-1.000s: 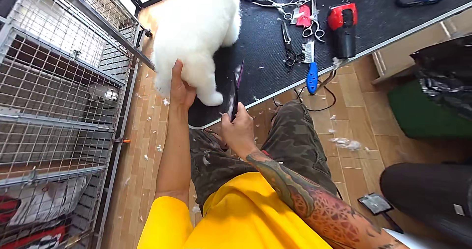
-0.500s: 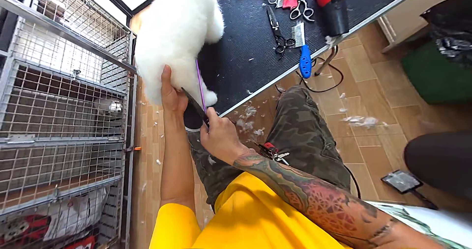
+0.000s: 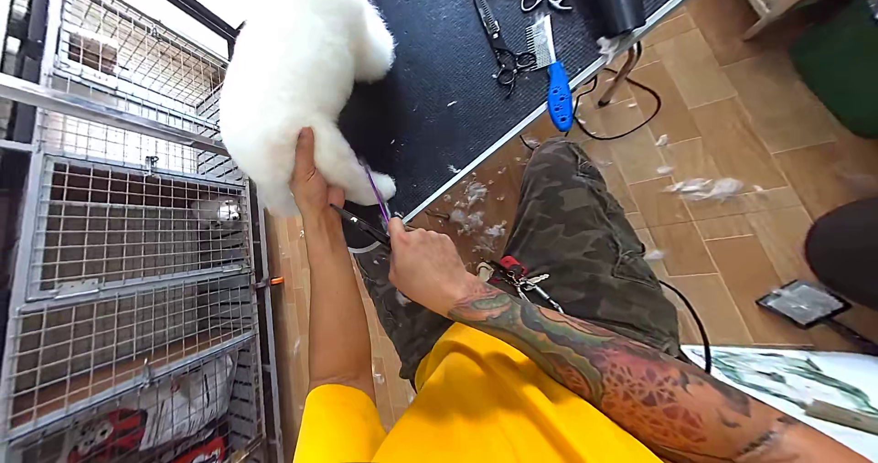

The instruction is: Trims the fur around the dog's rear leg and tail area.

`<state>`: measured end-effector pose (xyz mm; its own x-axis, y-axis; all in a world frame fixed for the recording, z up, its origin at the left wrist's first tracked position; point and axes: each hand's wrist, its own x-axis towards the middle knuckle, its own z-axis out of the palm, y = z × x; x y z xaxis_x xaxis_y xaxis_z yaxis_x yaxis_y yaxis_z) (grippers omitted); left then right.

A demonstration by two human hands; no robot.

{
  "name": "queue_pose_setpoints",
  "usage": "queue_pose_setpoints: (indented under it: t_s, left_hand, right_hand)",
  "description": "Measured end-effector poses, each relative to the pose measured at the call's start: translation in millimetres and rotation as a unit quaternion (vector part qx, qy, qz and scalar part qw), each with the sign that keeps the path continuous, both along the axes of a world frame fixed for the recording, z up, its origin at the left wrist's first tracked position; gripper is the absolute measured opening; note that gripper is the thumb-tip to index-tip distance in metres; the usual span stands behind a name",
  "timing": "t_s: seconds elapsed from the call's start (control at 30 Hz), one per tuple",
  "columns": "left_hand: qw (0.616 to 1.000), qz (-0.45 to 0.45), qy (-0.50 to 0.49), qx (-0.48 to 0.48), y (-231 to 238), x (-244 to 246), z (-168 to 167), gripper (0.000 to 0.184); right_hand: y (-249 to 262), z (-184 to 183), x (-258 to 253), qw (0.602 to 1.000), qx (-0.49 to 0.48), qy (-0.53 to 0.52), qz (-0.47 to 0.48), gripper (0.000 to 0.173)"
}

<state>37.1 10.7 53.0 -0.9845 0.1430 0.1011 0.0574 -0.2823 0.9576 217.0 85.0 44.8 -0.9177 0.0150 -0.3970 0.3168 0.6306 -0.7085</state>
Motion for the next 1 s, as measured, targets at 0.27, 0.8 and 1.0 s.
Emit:
queue_pose_setpoints:
  t_s: [0.27, 0.8, 1.0]
  left_hand:
    - [0.998, -0.064, 0.01, 0.024, -2.0, -0.3, -3.2, 0.028]
    - [0.994, -0.082, 0.0, 0.074, -0.3, 0.5, 4.8, 0.025]
    - [0.992, -0.083, -0.014, 0.095, 0.2, 1.1, 5.1, 0.026]
  right_hand:
    - [-11.4, -20.8, 21.1, 0.949, -0.021, 0.254, -0.184, 0.018]
    - [-16.5, -27.0, 19.3, 0.971, 0.032, 0.191, -0.139, 0.023]
    - [-31.6, -30.9, 34.8, 0.933, 0.072, 0.313, -0.162, 0.02]
